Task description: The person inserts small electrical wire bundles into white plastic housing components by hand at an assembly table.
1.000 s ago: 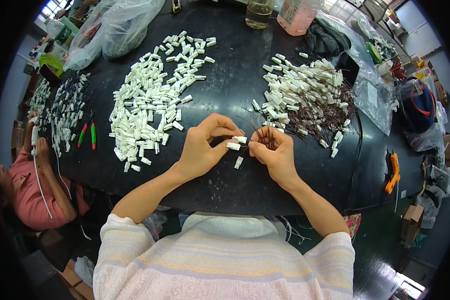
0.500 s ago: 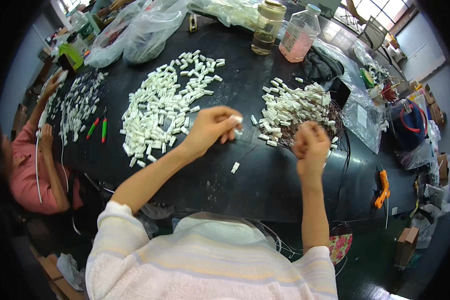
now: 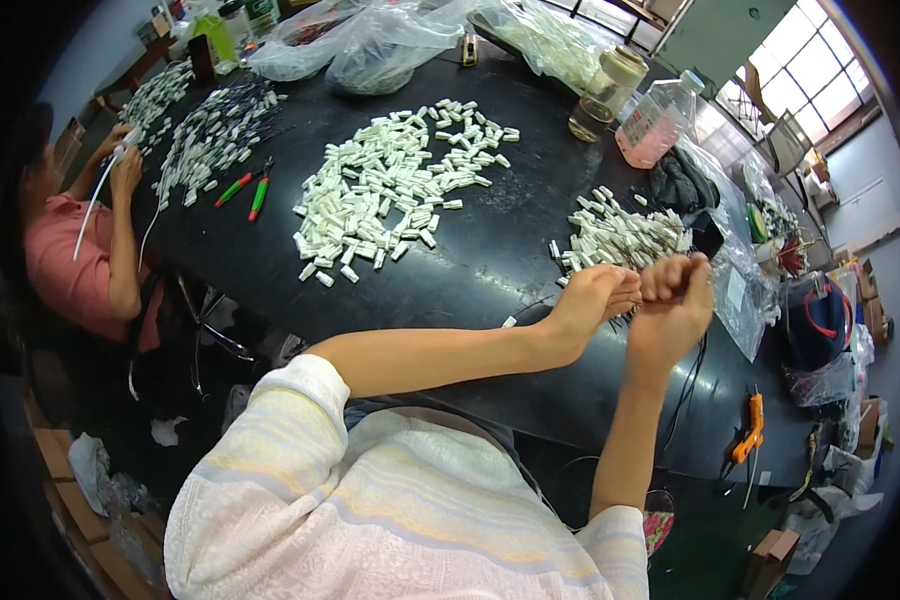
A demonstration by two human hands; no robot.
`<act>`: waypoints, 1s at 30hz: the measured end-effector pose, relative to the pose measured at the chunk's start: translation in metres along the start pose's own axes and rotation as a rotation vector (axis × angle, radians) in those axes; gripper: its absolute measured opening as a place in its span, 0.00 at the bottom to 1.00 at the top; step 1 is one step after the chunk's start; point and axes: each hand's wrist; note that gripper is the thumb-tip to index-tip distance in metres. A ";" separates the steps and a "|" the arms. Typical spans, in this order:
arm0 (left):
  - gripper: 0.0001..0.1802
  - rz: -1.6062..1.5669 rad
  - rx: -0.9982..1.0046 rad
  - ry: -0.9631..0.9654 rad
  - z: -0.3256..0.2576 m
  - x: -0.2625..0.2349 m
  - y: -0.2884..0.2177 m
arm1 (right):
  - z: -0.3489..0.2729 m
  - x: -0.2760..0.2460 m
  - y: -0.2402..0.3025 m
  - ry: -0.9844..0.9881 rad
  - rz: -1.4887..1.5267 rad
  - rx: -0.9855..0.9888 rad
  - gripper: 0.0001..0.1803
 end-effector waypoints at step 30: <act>0.31 2.213 0.571 0.099 0.094 -0.141 -0.151 | -0.047 -0.015 -0.066 0.116 -0.586 -0.030 0.09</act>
Point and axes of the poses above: each hand's wrist, its own z-axis towards the middle knuckle, its own x-axis out of the palm, y = z × x, and after that the axes turned 13 degrees about -y, right-handed
